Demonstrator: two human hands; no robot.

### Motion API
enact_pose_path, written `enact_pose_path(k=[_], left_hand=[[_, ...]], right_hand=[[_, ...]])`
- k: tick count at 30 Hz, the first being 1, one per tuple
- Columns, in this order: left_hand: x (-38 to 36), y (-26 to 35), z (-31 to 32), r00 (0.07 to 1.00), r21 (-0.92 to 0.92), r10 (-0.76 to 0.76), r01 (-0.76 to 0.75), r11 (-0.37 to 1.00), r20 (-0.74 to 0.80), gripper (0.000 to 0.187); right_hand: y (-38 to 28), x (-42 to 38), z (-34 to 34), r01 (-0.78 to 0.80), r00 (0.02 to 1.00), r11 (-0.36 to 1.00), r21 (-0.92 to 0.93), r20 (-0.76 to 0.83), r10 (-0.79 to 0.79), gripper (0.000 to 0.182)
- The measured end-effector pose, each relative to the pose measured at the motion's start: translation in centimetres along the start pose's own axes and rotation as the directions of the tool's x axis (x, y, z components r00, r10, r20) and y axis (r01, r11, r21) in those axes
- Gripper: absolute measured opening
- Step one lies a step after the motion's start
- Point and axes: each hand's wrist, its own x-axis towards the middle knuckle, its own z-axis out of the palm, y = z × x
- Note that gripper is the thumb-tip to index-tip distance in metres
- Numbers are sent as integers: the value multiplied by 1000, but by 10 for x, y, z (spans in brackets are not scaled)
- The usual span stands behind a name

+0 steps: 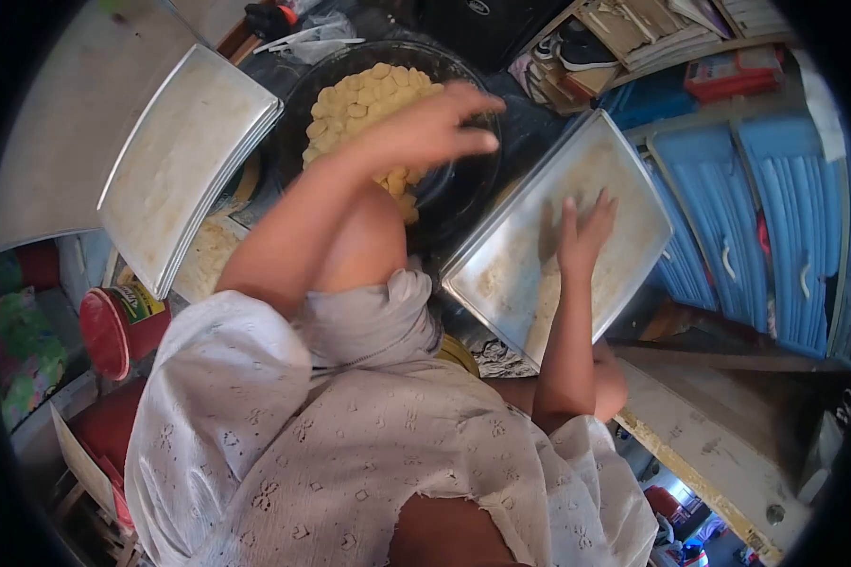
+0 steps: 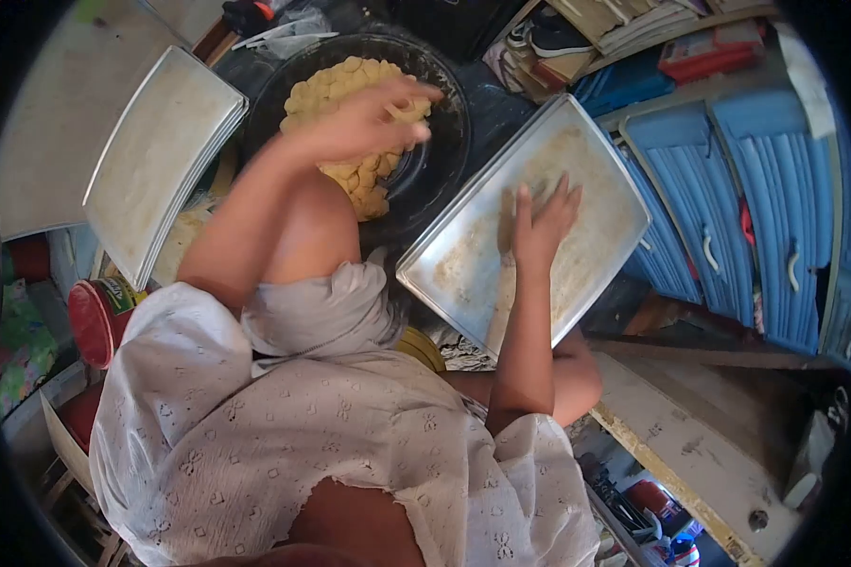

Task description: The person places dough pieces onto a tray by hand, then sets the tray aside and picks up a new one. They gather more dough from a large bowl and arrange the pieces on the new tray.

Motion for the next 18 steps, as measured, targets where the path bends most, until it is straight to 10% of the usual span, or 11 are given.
enact_pose_path(k=[3, 6, 9, 13, 14, 18], left_hand=[[-4, -52, -70, 997, -60, -52, 55, 997, 51, 49], [-15, -147, -83, 867, -56, -475, 487, 871, 151, 50], [-46, -273, -51, 744, 61, -664, 661, 748, 71, 57], [-94, -365, 6, 531, 89, -772, 839, 537, -350, 72], [-100, -364, 15, 448, 89, -765, 882, 463, -463, 76], [-142, -408, 44, 469, 241, -613, 875, 419, -636, 80]], right_hand=[[-85, 60, 18, 307, 952, 942, 136, -47, -304, 71], [-116, 113, 101, 345, 918, 895, 283, 95, -384, 68], [-93, 124, 217, -97, 860, 957, 272, 508, -57, 71], [-50, 61, 296, -932, 266, 358, 55, 774, 574, 48], [-6, 31, 345, -978, 191, 168, 121, 844, 501, 47], [3, -34, 362, -985, 76, 174, -25, 832, 550, 61]])
